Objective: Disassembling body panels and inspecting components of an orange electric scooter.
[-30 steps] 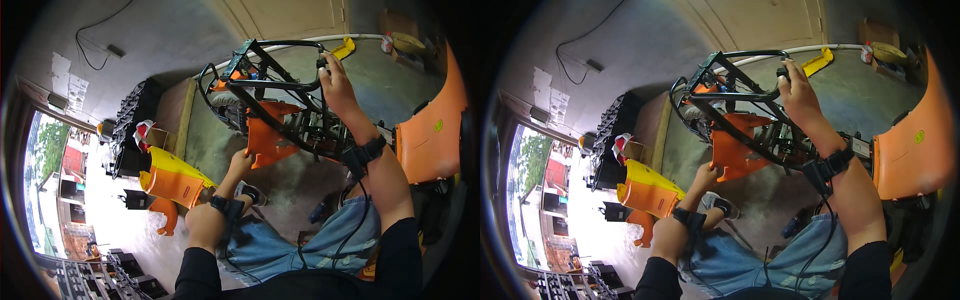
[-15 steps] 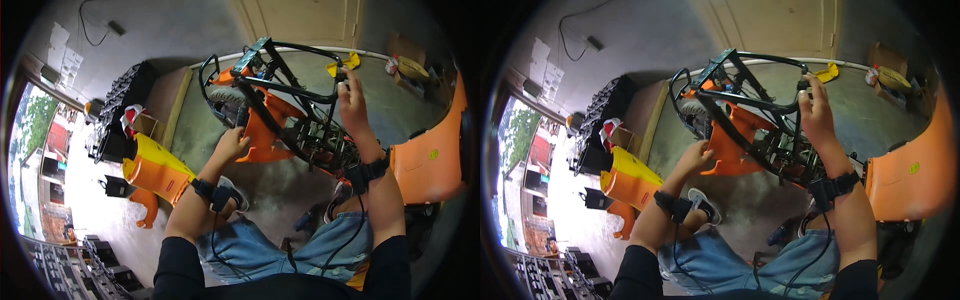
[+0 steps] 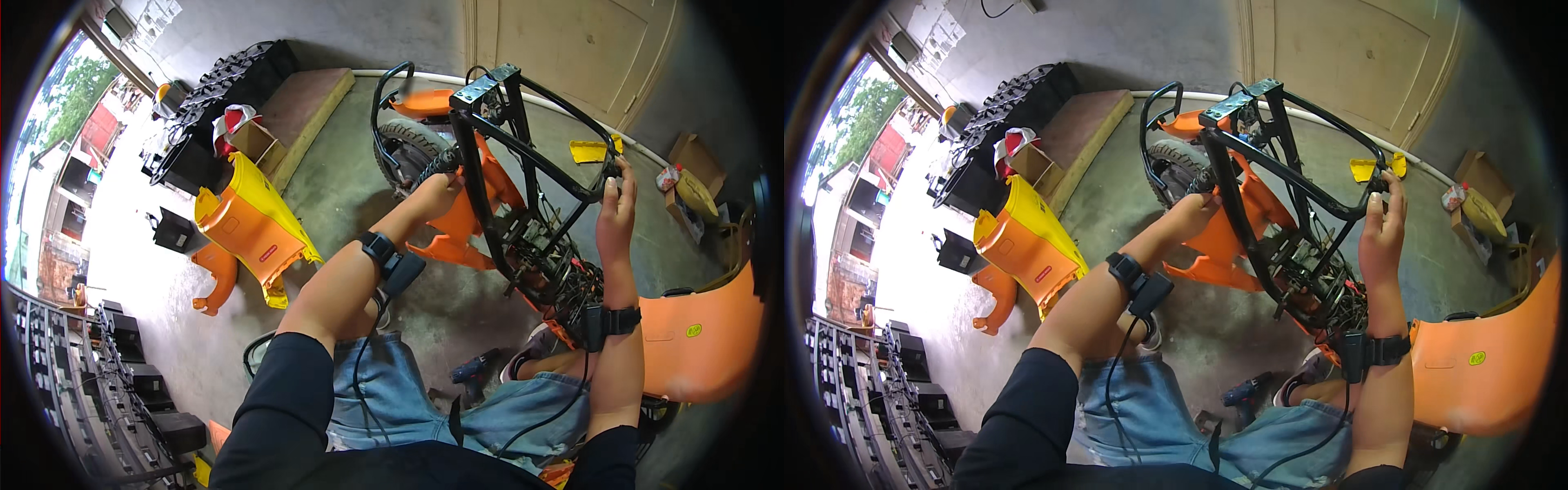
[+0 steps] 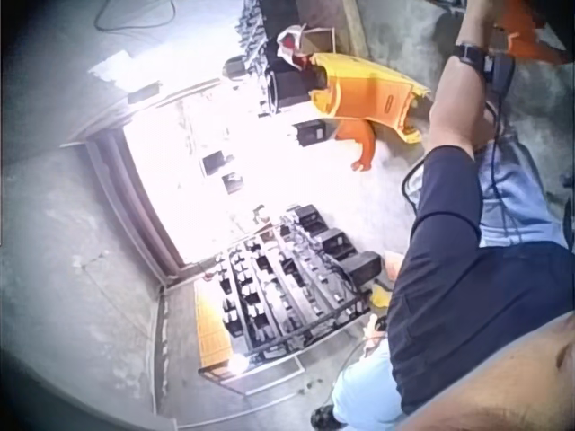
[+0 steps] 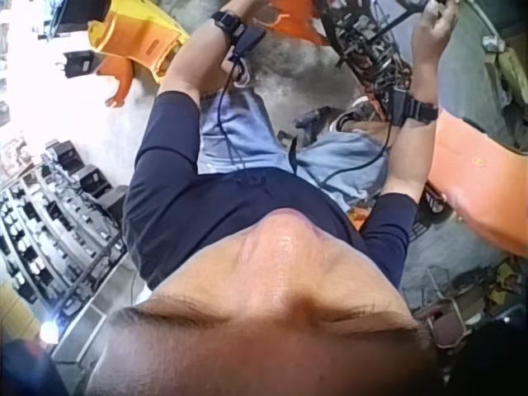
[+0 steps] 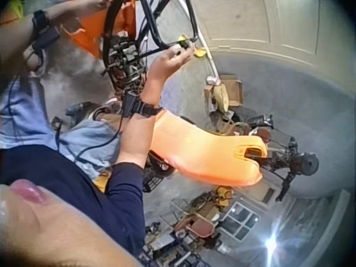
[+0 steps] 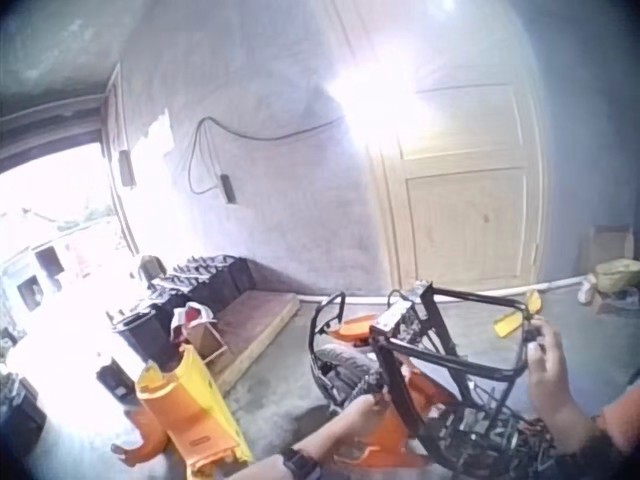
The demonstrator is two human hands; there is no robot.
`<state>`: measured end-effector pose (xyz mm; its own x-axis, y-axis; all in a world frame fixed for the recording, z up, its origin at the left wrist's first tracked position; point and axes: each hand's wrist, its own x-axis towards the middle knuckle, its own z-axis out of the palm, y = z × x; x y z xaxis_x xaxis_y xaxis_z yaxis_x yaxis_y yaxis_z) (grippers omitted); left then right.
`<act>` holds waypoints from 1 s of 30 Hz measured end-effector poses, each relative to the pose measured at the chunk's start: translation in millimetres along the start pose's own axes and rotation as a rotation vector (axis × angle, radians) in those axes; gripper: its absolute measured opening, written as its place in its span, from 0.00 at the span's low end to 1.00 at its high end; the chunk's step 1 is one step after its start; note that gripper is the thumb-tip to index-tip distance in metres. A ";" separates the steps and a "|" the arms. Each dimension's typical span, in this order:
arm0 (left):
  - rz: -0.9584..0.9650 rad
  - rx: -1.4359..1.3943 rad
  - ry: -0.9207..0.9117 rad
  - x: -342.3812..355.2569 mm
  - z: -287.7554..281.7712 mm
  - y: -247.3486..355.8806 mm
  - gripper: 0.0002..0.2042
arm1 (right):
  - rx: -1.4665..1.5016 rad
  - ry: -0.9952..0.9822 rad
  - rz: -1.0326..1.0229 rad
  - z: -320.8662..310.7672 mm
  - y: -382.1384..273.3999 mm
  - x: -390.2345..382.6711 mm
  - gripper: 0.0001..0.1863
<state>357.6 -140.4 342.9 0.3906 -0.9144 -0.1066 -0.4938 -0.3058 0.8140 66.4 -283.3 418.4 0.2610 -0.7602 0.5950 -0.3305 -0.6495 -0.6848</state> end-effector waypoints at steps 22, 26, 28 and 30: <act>-0.314 0.069 -0.440 -18.9 -35.2 5.9 0.15 | -0.015 0.091 -0.101 3.2 5.6 3.2 0.20; -0.373 0.118 -0.449 -37.8 -29.4 11.8 0.11 | 0.017 0.088 -0.049 2.5 3.3 2.8 0.19; -0.317 0.152 -0.423 -35.4 -22.6 12.5 0.08 | 0.031 0.080 -0.023 2.0 1.3 3.6 0.19; -0.205 0.226 -0.191 -30.7 -15.9 9.4 0.08 | 0.040 0.096 -0.047 1.8 -0.5 4.0 0.19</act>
<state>353.3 -110.9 362.9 0.3581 -0.8543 -0.3768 -0.5876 -0.5198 0.6200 69.3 -286.0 420.4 0.1864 -0.7251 0.6630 -0.2832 -0.6858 -0.6704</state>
